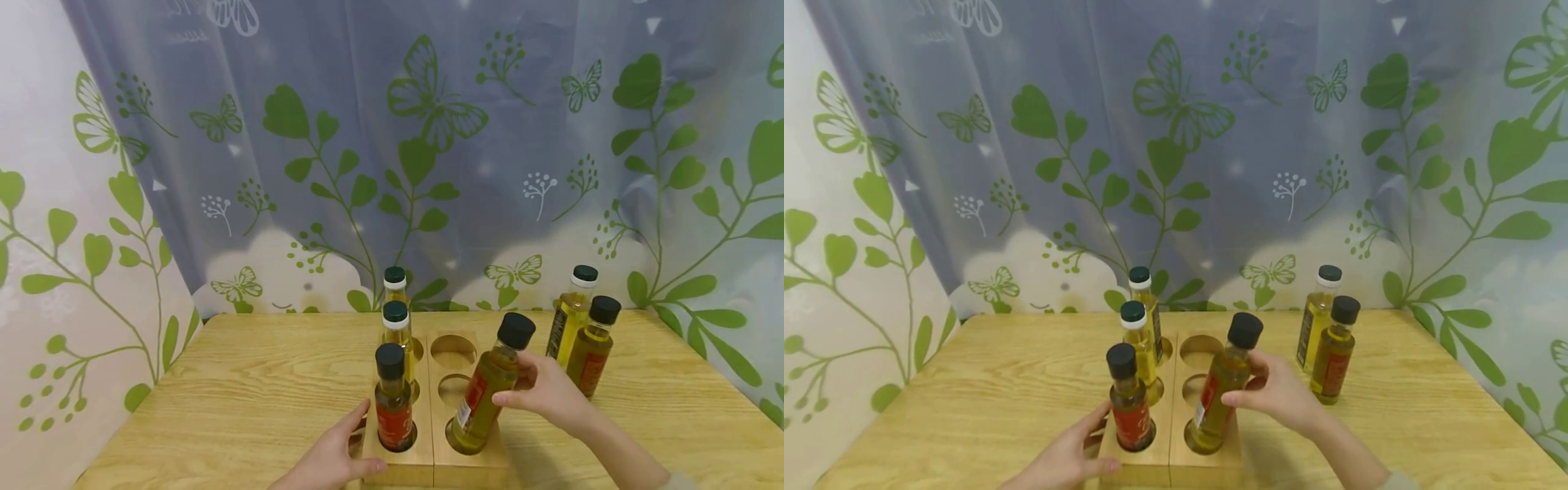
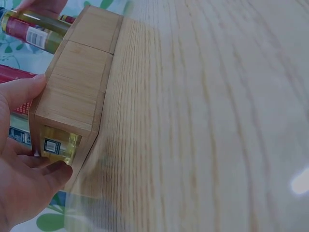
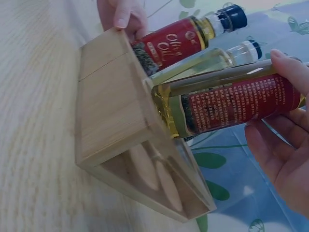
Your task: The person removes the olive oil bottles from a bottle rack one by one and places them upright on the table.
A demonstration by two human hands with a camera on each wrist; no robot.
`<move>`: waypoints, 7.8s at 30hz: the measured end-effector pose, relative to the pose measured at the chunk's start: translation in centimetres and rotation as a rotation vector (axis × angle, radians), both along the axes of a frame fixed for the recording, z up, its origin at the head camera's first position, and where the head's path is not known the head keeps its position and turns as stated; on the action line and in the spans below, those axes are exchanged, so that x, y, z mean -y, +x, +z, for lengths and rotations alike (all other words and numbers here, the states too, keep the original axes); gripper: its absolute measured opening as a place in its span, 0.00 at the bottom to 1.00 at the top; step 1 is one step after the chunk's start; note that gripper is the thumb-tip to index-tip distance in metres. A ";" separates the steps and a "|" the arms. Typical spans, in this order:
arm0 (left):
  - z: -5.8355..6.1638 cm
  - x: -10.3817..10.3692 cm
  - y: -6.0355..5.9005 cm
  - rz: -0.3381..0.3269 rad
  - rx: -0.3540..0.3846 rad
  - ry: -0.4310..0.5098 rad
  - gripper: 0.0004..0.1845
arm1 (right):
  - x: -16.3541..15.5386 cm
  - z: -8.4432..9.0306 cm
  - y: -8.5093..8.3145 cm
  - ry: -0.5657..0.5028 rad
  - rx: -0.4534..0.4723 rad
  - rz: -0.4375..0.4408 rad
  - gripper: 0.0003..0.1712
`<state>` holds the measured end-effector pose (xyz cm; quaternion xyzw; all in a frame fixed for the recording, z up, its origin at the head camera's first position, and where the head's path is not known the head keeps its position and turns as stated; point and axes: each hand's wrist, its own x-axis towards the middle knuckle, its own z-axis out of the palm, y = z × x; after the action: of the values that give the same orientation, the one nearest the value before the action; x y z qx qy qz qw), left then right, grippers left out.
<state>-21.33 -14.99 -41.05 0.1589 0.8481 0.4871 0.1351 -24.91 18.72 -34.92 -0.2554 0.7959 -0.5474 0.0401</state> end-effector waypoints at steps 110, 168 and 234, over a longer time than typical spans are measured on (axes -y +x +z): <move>0.3 0.2 -0.1 -0.006 0.035 0.025 0.50 | -9.8 2.9 2.8 0.180 -0.098 -0.308 0.17; 0.4 0.3 -0.3 -0.010 0.016 -0.018 0.48 | 10.7 1.7 -10.4 0.132 -0.077 -0.089 0.31; 0.4 0.5 -0.1 -0.026 0.024 -0.010 0.49 | 6.3 5.5 -9.4 0.284 -0.126 -0.203 0.47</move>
<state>-21.44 -15.46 -40.68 0.1632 0.8468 0.4828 0.1524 -34.33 12.42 -29.38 -0.1993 0.8879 -0.4135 -0.0298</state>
